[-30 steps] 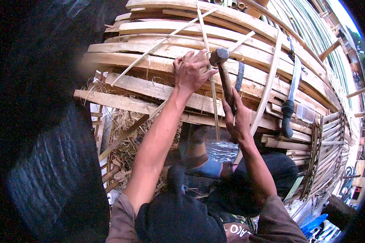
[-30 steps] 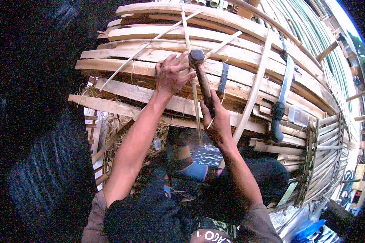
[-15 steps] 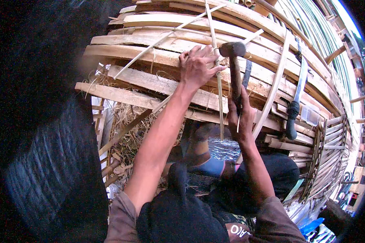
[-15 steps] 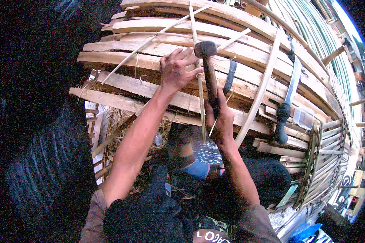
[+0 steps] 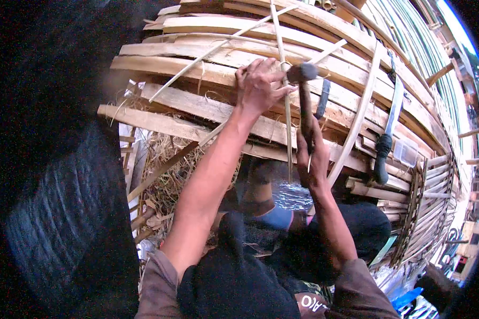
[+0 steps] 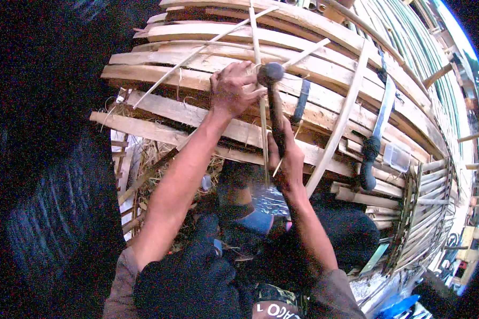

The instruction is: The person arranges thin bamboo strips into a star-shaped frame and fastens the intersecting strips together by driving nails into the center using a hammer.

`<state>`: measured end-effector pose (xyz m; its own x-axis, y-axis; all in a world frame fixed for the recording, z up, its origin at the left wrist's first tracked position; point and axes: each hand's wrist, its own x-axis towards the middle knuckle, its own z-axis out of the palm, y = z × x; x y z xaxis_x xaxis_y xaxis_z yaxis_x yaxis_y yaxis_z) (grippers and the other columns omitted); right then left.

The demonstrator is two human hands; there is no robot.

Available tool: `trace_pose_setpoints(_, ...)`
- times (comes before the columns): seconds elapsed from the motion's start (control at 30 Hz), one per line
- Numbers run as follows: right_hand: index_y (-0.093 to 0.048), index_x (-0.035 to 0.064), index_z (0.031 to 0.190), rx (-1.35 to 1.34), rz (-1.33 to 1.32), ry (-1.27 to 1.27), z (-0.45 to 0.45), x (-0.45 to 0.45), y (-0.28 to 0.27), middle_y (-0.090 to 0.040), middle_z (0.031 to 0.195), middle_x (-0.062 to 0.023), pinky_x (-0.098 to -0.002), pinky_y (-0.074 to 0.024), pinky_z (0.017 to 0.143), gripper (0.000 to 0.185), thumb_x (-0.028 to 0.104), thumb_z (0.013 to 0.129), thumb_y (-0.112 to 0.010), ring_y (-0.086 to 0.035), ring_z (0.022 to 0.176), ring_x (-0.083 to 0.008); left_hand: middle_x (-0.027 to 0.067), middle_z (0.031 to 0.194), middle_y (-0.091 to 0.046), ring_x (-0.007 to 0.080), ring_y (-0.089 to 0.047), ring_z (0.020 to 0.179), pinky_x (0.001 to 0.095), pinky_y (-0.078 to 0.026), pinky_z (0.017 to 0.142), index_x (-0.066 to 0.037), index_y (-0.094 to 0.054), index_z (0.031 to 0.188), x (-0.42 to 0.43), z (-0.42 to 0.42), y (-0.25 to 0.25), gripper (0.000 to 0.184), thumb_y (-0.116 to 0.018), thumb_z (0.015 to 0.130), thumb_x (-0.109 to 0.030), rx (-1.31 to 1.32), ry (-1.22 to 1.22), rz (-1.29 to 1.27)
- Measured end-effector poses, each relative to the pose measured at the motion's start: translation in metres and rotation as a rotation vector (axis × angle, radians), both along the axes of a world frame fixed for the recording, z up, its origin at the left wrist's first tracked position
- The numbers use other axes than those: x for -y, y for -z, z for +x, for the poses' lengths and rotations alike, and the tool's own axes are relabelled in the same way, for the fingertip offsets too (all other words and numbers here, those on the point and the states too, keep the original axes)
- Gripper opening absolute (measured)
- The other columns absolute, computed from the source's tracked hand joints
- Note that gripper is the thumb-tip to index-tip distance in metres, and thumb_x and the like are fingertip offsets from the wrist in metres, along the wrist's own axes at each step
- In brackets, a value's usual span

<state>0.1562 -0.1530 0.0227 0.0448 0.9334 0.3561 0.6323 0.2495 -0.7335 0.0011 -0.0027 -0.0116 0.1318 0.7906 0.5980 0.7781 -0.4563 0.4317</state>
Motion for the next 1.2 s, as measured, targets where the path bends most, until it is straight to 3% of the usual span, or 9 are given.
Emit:
trace_pose_setpoints(0.03,-0.038,0.0099,0.143,-0.106,-0.179,0.02,0.0,0.008,-0.004,-0.065,0.096,-0.0263,-0.04,-0.0523,0.071,0.055,0.01,0.092,-0.058,-0.068,0.084,-0.0364,0.0087,0.129,-0.06,0.0286,-0.047,0.126,0.0535,-0.026,0.103,-0.03,-0.076,0.102,0.001,0.0,0.0,0.046,-0.074,0.067,-0.06,0.042,0.007,-0.017)
trace_pose_setpoints(0.2,-0.037,0.0063,0.142,-0.037,-0.02,-0.032,-0.001,0.0,0.009,-0.065,0.101,-0.0278,-0.0416,-0.0527,0.076,0.053,0.009,0.093,-0.057,-0.069,0.091,-0.0368,0.0093,0.129,-0.06,0.0287,-0.046,0.127,0.0542,-0.026,0.103,-0.031,-0.075,0.103,0.0,0.003,0.003,0.049,-0.072,0.067,-0.063,-0.008,-0.025,-0.02)
trace_pose_setpoints(0.4,-0.04,0.0063,0.141,-0.147,-0.176,0.083,0.002,0.006,0.014,-0.065,0.1,-0.0273,-0.0416,-0.0525,0.074,0.051,0.009,0.093,-0.057,-0.068,0.09,-0.0379,0.0052,0.127,-0.062,0.0248,-0.049,0.124,0.0512,-0.028,0.102,-0.029,-0.076,0.1,0.001,0.001,0.003,0.05,-0.072,0.067,-0.066,0.004,-0.029,0.009)
trace_pose_setpoints(0.5,-0.039,0.0059,0.141,-0.013,0.095,-0.018,0.005,0.002,0.018,-0.065,0.103,-0.0276,-0.0415,-0.0525,0.075,0.054,0.004,0.091,-0.058,-0.068,0.092,-0.0374,0.0073,0.128,-0.06,0.0261,-0.048,0.125,0.0524,-0.028,0.102,-0.029,-0.076,0.102,0.001,0.0,0.002,0.049,-0.074,0.066,-0.063,0.012,-0.006,-0.011)
trace_pose_setpoints(0.73,-0.036,0.0084,0.144,-0.082,-0.157,0.028,0.001,0.007,0.003,-0.064,0.106,-0.0281,-0.0397,-0.0524,0.076,0.056,0.004,0.092,-0.057,-0.068,0.091,-0.0364,0.0038,0.13,-0.059,0.0244,-0.047,0.126,0.0531,-0.028,0.103,-0.031,-0.076,0.097,0.004,0.002,-0.002,0.043,-0.077,0.064,-0.058,0.038,-0.033,-0.037)
trace_pose_setpoints(0.8,-0.036,0.0083,0.143,0.037,0.178,-0.054,0.005,0.001,0.015,-0.065,0.1,-0.0274,-0.0398,-0.0525,0.075,0.055,0.005,0.092,-0.057,-0.069,0.089,-0.0363,0.0037,0.13,-0.059,0.024,-0.047,0.127,0.0536,-0.027,0.103,-0.03,-0.077,0.095,0.003,0.004,0.001,0.042,-0.077,0.064,-0.058,-0.001,-0.049,-0.023)
trace_pose_setpoints(0.87,-0.037,0.0079,0.143,0.04,-0.1,-0.023,0.005,-0.001,0.018,-0.065,0.097,-0.0282,-0.0401,-0.052,0.075,0.055,0.007,0.092,-0.058,-0.069,0.088,-0.0366,0.0034,0.131,-0.059,0.0238,-0.046,0.127,0.0535,-0.027,0.103,-0.03,-0.077,0.095,0.003,0.003,0.004,0.043,-0.077,0.064,-0.059,-0.022,-0.034,-0.015)
trace_pose_setpoints(1.13,-0.038,0.0082,0.143,0.043,0.122,-0.089,0.01,-0.002,0.02,-0.066,0.093,-0.0252,-0.04,-0.0525,0.069,0.056,0.005,0.092,-0.059,-0.069,0.082,-0.0339,0.006,0.13,-0.058,0.0255,-0.046,0.125,0.0538,-0.026,0.103,-0.03,-0.077,0.096,0.0,0.003,0.004,0.044,-0.079,0.061,-0.057,0.025,-0.014,-0.023)
trace_pose_setpoints(1.2,-0.034,0.0096,0.145,0.053,-0.115,-0.03,0.005,-0.005,0.021,-0.065,0.096,-0.0279,-0.0401,-0.0519,0.07,0.058,0.005,0.092,-0.058,-0.068,0.085,-0.0384,0.0065,0.13,-0.058,0.0262,-0.046,0.125,0.0543,-0.026,0.103,-0.03,-0.077,0.093,0.0,-0.001,0.005,0.042,-0.079,0.062,-0.057,0.012,0.011,-0.016)
